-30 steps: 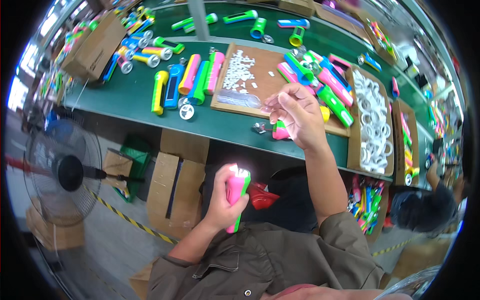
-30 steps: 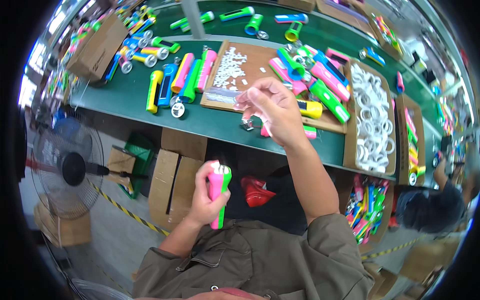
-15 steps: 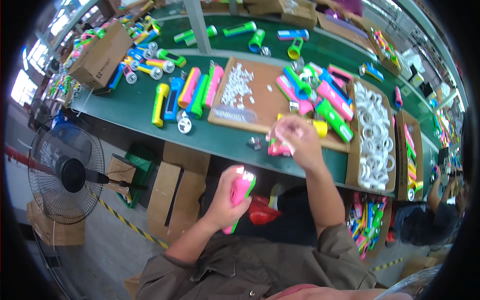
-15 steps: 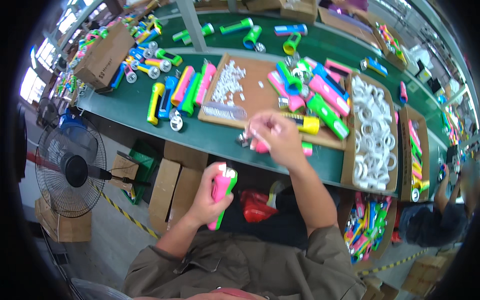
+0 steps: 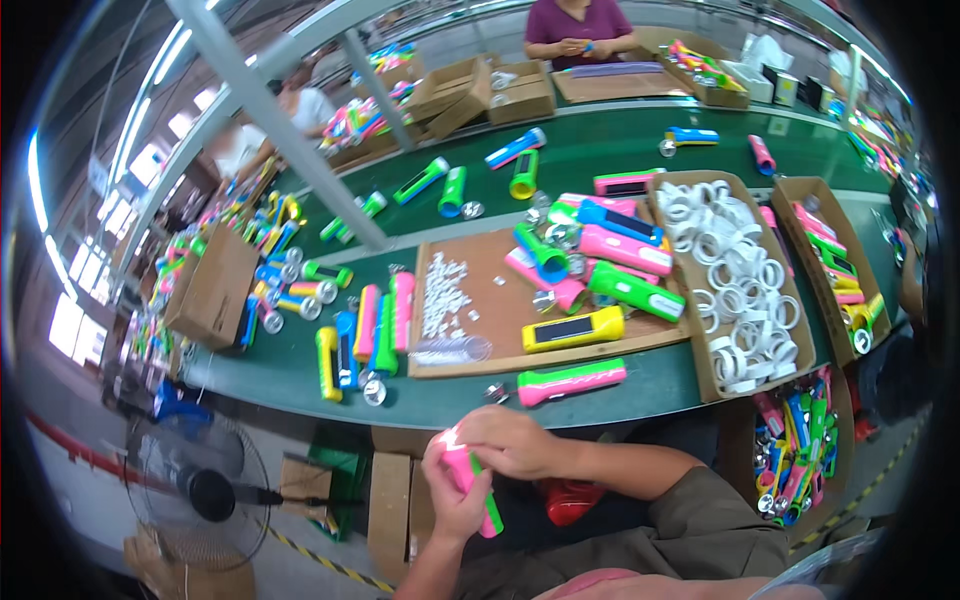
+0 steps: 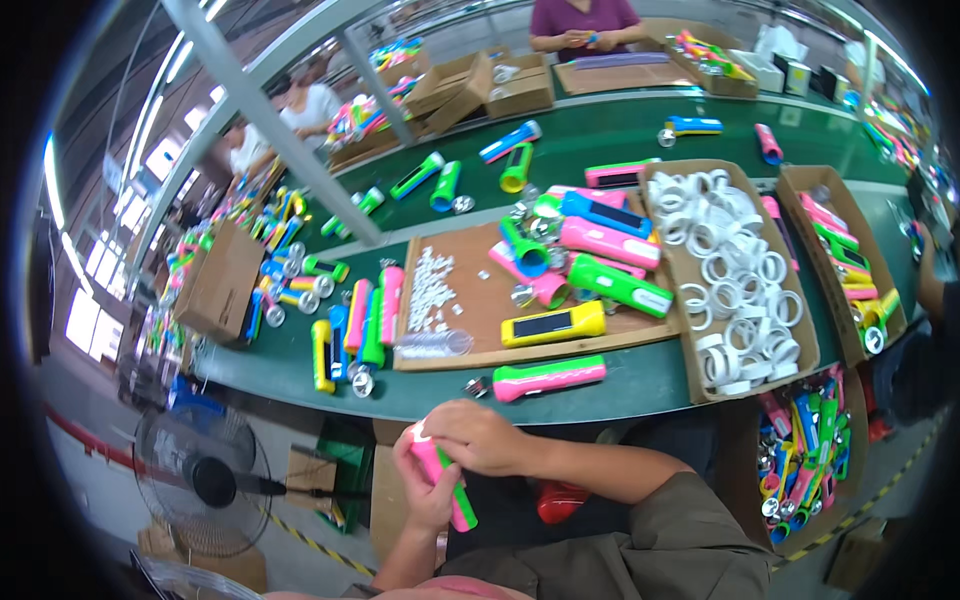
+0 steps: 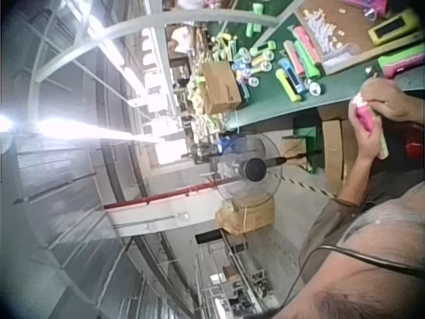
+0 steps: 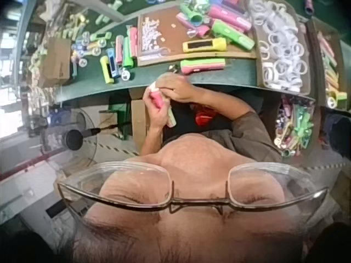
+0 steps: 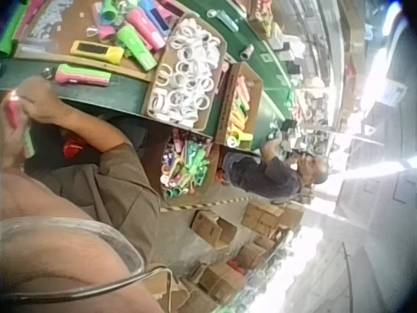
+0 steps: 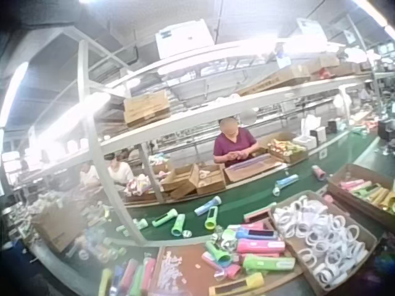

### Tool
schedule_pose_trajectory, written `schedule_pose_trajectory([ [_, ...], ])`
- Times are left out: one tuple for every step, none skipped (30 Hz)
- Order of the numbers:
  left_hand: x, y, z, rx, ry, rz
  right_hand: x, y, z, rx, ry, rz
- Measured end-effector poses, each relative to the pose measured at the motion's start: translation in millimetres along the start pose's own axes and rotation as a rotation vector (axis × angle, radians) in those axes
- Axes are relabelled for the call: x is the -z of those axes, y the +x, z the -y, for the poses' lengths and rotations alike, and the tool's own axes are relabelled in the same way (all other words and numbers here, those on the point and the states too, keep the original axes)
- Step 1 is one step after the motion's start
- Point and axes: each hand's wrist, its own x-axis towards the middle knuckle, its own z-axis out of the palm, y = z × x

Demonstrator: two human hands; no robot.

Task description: Assembling various components of handheld flashlights on a production line.

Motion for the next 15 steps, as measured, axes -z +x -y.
schedule_pose_trajectory([
  [-3.1,2.4,-8.1,0.011,-0.037,0.01,-2.7,-2.2,0.9,-0.007,-0.022,-0.02],
  [-6.1,3.8,-16.3,0.024,-0.075,0.016,-4.9,-4.7,1.2,-0.053,0.046,-0.037],
  [-7.7,8.3,-15.1,0.029,-0.085,0.038,-4.7,-6.2,1.2,-0.1,0.117,-0.051],
  [-5.7,10.5,-14.9,0.01,-0.062,0.031,-6.1,-6.7,3.0,-0.108,0.105,-0.061],
  [-3.6,11.9,-14.6,-0.009,-0.04,0.023,-6.8,-7.2,5.6,-0.123,0.078,-0.061],
  [-0.4,10.6,-15.4,-0.003,-0.048,0.034,-7.8,-7.4,8.3,-0.137,0.052,-0.058],
  [2.9,6.8,-17.4,-0.021,-0.014,0.03,-9.4,-5.8,10.5,-0.117,0.063,-0.036],
  [1.9,5.3,-19.6,-0.043,0.019,0.027,-9.5,-5.5,9.5,-0.12,0.048,-0.033],
  [-0.8,3.1,-26.4,-0.045,0.028,0.011,-11.3,-6.3,8.6,-0.111,0.079,-0.016],
  [4.5,0.8,-20.2,-0.052,0.025,-0.005,-15.4,-7.5,9.2,-0.102,0.115,-0.004],
  [9.0,-2.8,-17.4,-0.032,0.015,0.004,-18.2,-8.8,11.2,-0.095,0.112,-0.017],
  [11.5,-5.7,-15.2,-0.012,0.006,0.013,-18.2,-10.7,12.7,-0.096,0.106,-0.014],
  [12.6,-6.0,-16.8,-0.015,0.002,0.01,-20.0,-11.0,13.2,-0.102,0.1,0.013],
  [13.6,-7.1,-20.4,0.003,-0.03,0.024,-21.3,-11.0,13.9,-0.108,0.096,0.041],
  [14.9,-8.4,-24.7,0.022,-0.06,0.038,-21.9,-9.9,17.6,-0.106,0.096,0.045],
])
